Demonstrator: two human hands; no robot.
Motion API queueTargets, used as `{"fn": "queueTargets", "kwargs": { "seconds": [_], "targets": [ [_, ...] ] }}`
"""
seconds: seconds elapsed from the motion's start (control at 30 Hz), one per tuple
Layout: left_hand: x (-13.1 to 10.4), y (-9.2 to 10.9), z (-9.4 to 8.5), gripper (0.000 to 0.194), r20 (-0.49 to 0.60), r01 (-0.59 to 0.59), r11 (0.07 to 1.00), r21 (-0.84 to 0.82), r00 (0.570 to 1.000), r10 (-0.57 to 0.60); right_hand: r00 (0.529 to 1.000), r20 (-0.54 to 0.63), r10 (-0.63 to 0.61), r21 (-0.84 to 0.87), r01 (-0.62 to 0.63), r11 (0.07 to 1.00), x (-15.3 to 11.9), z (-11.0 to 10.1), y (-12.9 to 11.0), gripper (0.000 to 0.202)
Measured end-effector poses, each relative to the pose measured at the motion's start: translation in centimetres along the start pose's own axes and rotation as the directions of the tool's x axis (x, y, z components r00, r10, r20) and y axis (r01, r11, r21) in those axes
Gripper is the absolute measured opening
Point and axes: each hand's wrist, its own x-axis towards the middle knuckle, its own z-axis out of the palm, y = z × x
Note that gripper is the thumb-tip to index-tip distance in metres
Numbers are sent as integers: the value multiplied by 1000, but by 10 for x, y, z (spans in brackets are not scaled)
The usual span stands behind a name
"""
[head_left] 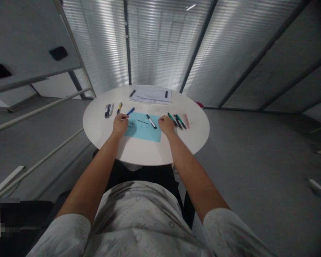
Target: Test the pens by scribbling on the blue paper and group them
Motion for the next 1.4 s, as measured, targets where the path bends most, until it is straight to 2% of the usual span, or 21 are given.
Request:
{"fn": "queueTargets", "kwargs": {
  "seconds": [0.37, 0.43, 0.5, 0.6, 0.67, 0.8, 0.97, 1.07, 1.23, 1.33, 1.4],
  "targets": [
    [0, 0, 0, 18, -1, -14, 1000, -3, 1000, 14, 1000, -13, -12, 48, 12, 999, -1, 0, 0, 32],
    [0, 1, 0, 18, -5, -21, 1000, -3, 1000, 21, 997, -36, -63, 78, 66, 995, -3, 1, -1, 34],
    [-1, 2, -1, 17, -3, -20, 1000, -1, 1000, 20, 984, -43, -172, 83, 175, 981, -7, 2, -2, 38],
    [-2, 4, -2, 18, 14, -2, 1000, -4, 1000, 2, 944, 34, -329, 31, 328, 944, -13, 3, -5, 38],
    [-3, 6, -3, 18, 17, -4, 1000, 3, 1000, 4, 929, 91, -359, -9, 361, 932, -15, 2, -6, 37],
    [-4, 8, -3, 17, 17, 6, 1000, 23, 1000, -6, 928, 119, -353, -56, 361, 931, -17, 1, -7, 38],
    [-4, 11, -4, 17, 27, 3, 1000, 20, 1000, -3, 921, 93, -378, -112, 387, 915, -15, 2, -7, 39],
    [-5, 13, -5, 17, 30, 21, 999, 29, 999, -22, 929, 69, -363, -81, 368, 926, -13, 6, -6, 40],
    [-5, 12, -4, 17, 38, 33, 999, 37, 999, -34, 956, -33, -292, 95, 294, 951, -3, 15, -1, 45],
    [-4, 9, -3, 18, 35, 12, 999, 38, 999, -13, 974, -126, -189, 264, 216, 940, 7, 16, 1, 47],
    [-3, 6, -3, 18, 27, -5, 999, 34, 1000, 4, 987, -115, -112, 403, 150, 903, 13, 15, 2, 48]
  ]
}}
